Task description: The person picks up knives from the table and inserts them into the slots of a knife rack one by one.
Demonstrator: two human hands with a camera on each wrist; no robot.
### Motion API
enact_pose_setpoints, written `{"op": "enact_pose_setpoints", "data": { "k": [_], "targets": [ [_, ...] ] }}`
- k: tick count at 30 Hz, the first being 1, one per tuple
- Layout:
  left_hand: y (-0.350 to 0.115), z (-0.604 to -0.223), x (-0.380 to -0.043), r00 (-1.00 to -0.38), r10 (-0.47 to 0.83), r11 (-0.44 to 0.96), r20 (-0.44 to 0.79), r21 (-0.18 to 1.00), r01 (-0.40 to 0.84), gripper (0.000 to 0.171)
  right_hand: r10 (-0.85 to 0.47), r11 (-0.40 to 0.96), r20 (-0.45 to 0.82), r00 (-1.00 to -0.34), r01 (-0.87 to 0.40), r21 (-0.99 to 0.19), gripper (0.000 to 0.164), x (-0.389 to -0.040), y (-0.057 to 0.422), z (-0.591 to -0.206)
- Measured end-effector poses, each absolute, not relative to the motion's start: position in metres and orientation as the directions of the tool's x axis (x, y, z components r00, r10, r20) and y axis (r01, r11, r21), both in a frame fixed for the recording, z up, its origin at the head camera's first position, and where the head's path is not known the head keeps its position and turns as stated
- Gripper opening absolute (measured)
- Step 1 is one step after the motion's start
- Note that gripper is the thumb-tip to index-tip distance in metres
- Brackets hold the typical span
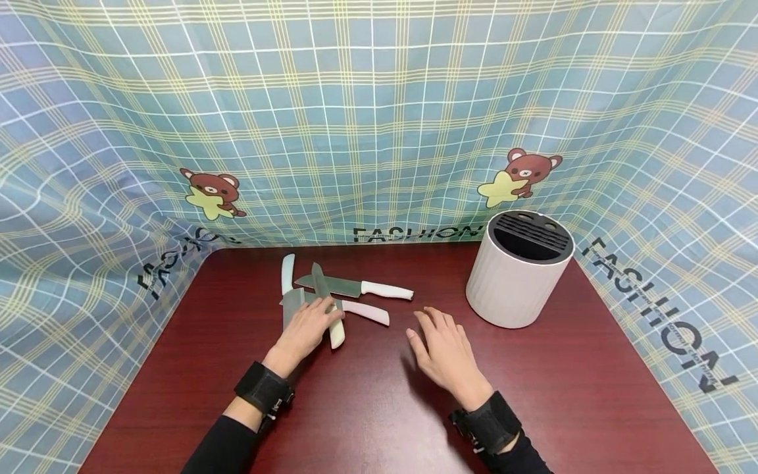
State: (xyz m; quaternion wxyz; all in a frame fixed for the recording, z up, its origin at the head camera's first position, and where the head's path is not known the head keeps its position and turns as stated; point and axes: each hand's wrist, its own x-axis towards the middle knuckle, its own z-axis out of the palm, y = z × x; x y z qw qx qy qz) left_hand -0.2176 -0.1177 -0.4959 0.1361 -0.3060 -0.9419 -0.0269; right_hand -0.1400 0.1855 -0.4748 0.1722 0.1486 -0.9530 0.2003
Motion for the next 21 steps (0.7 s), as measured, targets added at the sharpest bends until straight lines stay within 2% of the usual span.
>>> {"op": "enact_pose_setpoints", "data": {
  "k": [6, 21],
  "targets": [
    [-0.121, -0.495, -0.219, -0.763, 0.566, 0.802, 0.312, 0.003, 0.597, 0.028, -0.221, 0.873, 0.388, -0.895, -0.359, -0.331, 0.041, -0.139, 0.184, -0.474],
    [-0.133, -0.483, -0.224, -0.76, 0.495, 0.792, 0.42, 0.142, 0.594, 0.046, -0.218, 0.86, 0.378, -0.9, -0.361, -0.362, 0.043, -0.142, 0.183, -0.47]
  ]
}}
